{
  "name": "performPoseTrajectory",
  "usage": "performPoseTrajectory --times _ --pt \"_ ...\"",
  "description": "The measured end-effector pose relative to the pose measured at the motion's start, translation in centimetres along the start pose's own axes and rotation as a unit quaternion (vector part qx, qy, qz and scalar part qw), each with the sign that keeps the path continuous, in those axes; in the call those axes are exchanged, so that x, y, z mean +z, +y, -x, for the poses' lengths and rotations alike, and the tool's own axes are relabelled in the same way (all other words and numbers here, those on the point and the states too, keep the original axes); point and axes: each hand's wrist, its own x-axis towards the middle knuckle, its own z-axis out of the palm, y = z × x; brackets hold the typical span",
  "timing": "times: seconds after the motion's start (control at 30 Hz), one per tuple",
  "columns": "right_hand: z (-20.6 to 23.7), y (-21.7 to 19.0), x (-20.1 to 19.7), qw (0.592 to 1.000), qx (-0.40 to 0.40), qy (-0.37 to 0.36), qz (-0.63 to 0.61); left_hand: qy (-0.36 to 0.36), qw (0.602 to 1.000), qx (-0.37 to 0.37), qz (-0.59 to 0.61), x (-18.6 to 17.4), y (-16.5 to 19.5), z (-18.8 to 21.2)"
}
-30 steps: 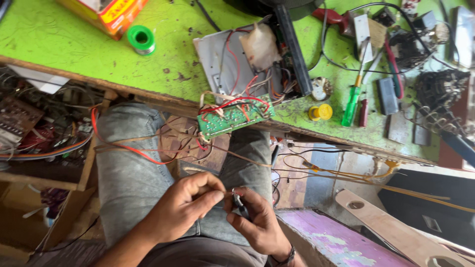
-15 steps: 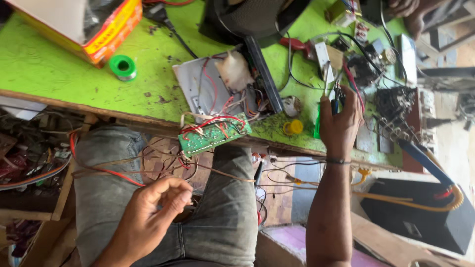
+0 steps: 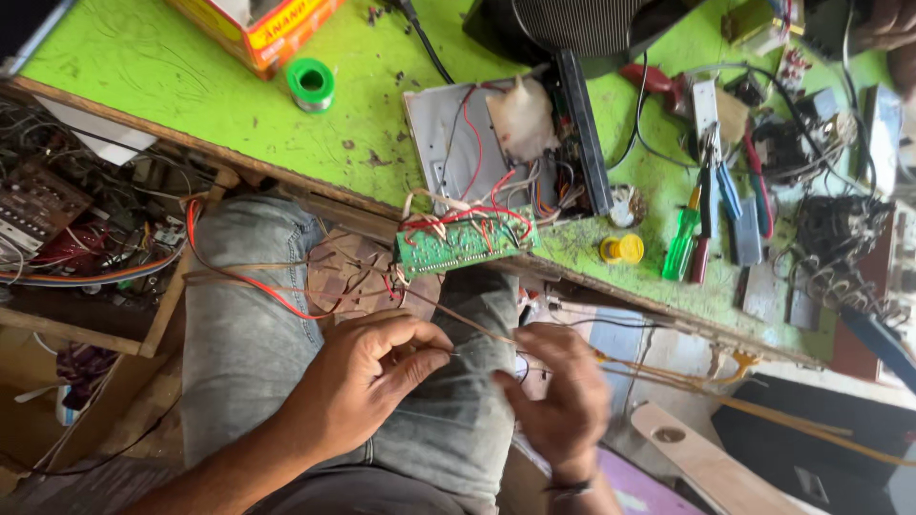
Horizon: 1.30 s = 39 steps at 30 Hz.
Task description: The person is sitting on the floor soldering wires to a green circuit board. They use a soldering iron to attach wires, cut excess wire with pliers, and apply flux from a bottle to the board. The person also uses a screwdriver to adjust components on the board.
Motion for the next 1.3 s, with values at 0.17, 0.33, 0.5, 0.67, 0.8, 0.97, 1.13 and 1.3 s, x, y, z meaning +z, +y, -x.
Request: performPoseTrajectory --times 0.17,0.33,0.5,0.67,0.8,0.97,1.13,1.3 --pt "0.6 -2.3 2.6 1.0 0.006 0.008 -0.011 -0.027 0.999 0.022 0.023 0.7 0.1 0.6" --pt "-0.9 -3.4 2.2 0.998 -0.031 -0.047 0.039 -0.016 0.998 0.049 -0.023 0.4 0.0 1.2" --pt "-0.8 -3.4 2.3 0.993 -0.059 -0.062 0.078 0.031 0.931 0.245 -0.269 -0.3 -0.3 1.7" --pt "-0.5 -3.4 2.4 0.991 -0.077 -0.066 0.086 0.039 0.89 0.272 -0.364 -0.3 0.1 1.6" --pt "-0.4 -3.7 2.6 0.993 -0.065 -0.059 0.073 0.07 0.865 0.277 -0.413 -0.4 0.9 1.4" --pt "-0.3 -3.8 2.3 0.992 -0.058 -0.056 0.092 0.062 0.858 0.32 -0.396 -0.3 0.8 1.5" --pt "0.1 -3.8 2.5 0.993 -0.06 -0.052 0.086 0.081 0.858 0.319 -0.395 0.2 -0.2 1.5" --pt "0.4 -3.8 2.7 0.996 -0.037 -0.046 0.073 0.06 0.87 0.296 -0.39 0.0 -0.2 1.2"
